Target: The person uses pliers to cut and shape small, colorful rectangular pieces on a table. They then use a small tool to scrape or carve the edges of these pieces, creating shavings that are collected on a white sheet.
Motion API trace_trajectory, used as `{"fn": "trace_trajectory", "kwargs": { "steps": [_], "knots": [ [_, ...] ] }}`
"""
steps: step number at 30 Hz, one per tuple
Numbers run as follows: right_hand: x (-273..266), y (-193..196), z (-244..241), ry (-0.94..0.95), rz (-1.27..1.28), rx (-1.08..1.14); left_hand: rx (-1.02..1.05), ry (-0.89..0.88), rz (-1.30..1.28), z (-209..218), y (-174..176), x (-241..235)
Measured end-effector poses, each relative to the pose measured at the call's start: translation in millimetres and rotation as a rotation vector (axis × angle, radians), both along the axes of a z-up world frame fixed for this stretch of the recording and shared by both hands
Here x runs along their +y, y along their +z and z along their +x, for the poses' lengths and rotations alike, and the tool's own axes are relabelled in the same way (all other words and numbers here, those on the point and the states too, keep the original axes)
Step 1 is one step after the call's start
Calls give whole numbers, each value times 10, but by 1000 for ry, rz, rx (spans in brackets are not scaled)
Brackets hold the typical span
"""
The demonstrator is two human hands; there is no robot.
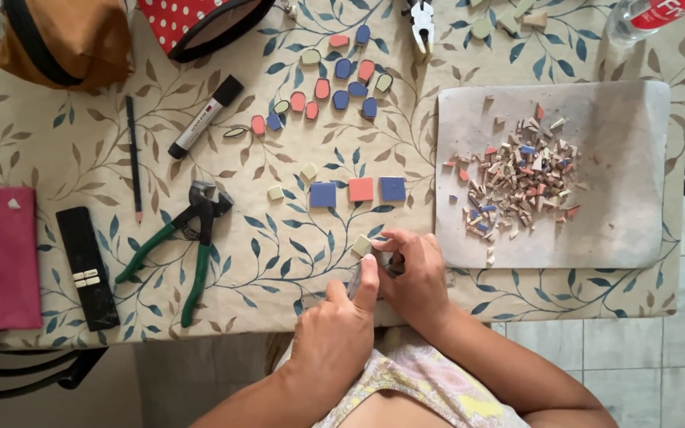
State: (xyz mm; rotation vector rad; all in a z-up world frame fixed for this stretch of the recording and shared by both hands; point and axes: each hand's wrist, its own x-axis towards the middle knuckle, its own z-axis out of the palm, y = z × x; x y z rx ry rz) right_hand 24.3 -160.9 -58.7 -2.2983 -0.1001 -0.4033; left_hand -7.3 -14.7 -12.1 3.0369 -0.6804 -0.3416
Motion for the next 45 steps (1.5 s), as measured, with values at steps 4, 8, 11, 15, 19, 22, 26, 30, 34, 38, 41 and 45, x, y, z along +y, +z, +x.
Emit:
{"fn": "trace_trajectory", "kwargs": {
  "steps": [4,8,11,15,19,22,26,30,34,38,41,45],
  "knots": [
    [8,13,12,4,16,2,-4,13,-26,0,-38,9],
    [11,17,16,2,12,11,34,11,-33,32,-7,13],
    [12,16,5,0,10,10,-44,-21,-16,33,-2,10],
    [13,9,16,-11,21,-3,-25,-19,-40,41,-36,16],
    [20,-15,8,-24,18,-12,-40,-20,-48,48,-26,25],
    [18,28,14,-17,25,-6,-31,-27,-52,60,8,22],
    [19,2,6,-19,23,-6,-37,-21,-73,55,-26,26],
    [15,-8,4,-17,18,-9,-37,-15,-82,54,-52,31],
    [11,-18,-3,-16,7,2,-51,-27,-90,60,-52,45],
    [-17,-52,-16,1,17,12,-174,-62,-138,52,-33,138],
    [-26,-76,-31,10,9,31,-218,-96,-221,93,138,247],
    [-31,-103,-43,15,7,58,-212,-3,-568,128,234,475]
  ]
}}
